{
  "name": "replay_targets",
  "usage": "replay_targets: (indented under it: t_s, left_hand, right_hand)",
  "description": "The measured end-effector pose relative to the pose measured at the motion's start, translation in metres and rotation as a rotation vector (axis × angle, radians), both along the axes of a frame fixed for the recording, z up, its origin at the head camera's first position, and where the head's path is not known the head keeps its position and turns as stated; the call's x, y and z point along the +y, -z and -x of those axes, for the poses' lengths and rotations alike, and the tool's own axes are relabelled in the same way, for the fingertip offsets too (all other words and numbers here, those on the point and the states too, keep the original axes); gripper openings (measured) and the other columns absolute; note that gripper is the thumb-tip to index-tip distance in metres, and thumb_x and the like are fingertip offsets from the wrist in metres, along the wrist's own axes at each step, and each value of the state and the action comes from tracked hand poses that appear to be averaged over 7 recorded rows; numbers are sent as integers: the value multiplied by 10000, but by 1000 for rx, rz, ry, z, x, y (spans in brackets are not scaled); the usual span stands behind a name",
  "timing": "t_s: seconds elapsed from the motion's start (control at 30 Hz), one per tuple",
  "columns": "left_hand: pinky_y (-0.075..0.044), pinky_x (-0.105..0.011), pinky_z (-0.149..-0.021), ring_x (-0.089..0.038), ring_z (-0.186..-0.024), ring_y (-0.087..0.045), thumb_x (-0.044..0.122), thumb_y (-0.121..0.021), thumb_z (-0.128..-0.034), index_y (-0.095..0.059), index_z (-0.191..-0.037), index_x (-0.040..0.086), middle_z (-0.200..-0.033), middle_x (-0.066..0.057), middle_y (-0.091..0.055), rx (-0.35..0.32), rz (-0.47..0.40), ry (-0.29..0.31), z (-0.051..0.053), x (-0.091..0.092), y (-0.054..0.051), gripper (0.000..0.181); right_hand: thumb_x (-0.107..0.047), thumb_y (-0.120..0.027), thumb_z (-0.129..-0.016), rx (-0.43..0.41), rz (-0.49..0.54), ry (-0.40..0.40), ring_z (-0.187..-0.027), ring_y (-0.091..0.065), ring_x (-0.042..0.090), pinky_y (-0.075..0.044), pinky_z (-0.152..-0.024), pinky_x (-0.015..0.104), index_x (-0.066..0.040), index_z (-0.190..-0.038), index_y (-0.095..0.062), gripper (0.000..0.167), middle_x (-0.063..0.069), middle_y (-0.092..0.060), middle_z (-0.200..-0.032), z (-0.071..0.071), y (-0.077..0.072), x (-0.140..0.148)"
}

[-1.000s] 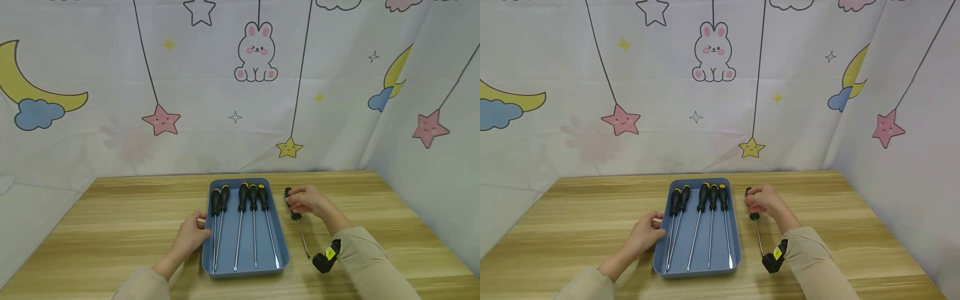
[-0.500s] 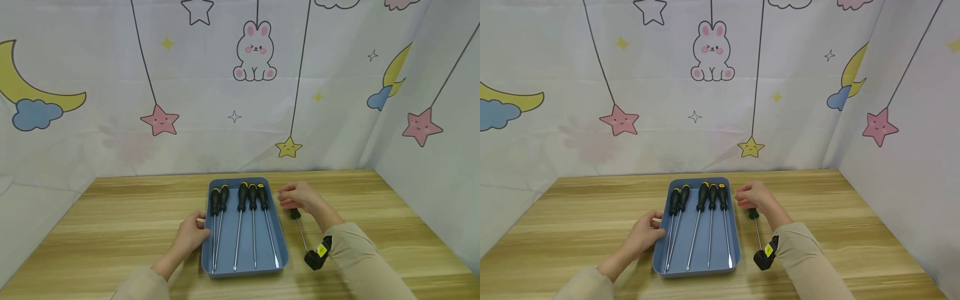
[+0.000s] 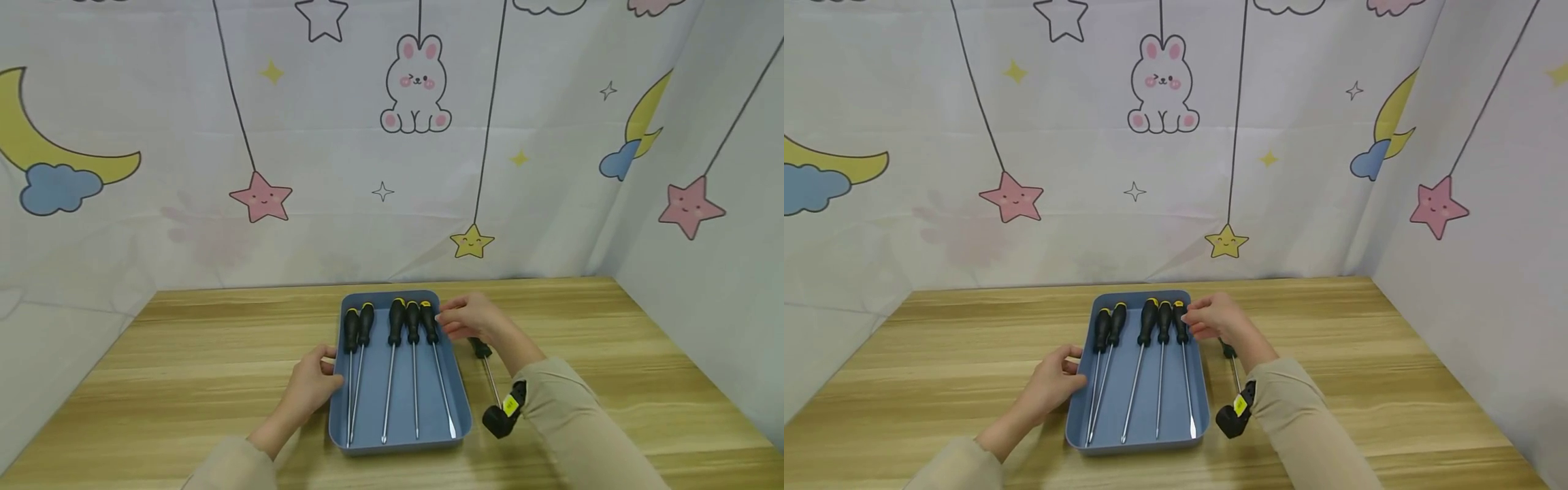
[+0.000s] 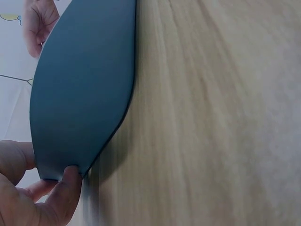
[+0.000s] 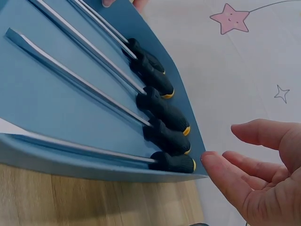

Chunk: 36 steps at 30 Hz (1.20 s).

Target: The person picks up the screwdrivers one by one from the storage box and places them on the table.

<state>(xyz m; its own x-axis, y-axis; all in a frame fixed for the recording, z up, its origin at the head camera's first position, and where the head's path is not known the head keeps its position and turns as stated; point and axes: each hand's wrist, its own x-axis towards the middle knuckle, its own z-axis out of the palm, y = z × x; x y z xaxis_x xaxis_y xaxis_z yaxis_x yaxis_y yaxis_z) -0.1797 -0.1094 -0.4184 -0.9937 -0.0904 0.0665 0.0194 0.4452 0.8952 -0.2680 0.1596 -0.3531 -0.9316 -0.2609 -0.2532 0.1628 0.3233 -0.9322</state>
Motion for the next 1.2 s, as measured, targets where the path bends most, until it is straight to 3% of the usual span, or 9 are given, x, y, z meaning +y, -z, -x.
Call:
replay_targets:
  t_s: [0.47,0.97,1.2]
  left_hand:
    - [-503,-318,-599,-197,-710,-598,-98,-575,-683,-558,-1052,-74,-791,-129,-640,2,5,6,-1,0,-2,370]
    - [-497,-319,-605,-198,-715,-586,-95,-582,-692,-553,-1068,-75,-806,-130,-630,-11,15,2,1,-1,-1,378]
    - [-502,-322,-609,-203,-724,-595,-93,-586,-691,-555,-1063,-74,-812,-136,-638,-7,13,5,2,-2,-1,373]
  right_hand:
    - [-36,-593,-879,-8,31,20,-865,-650,287,-543,-648,285,109,-1271,-470,436,274,-581,-1161,4,3,-18]
    - [-10,-614,-851,-3,48,4,-792,-642,226,-546,-674,312,114,-1258,-483,445,234,-605,-1120,4,3,-36]
    - [-15,-619,-853,0,48,-6,-838,-649,257,-544,-688,318,97,-1254,-501,433,228,-613,-1119,1,4,-45]
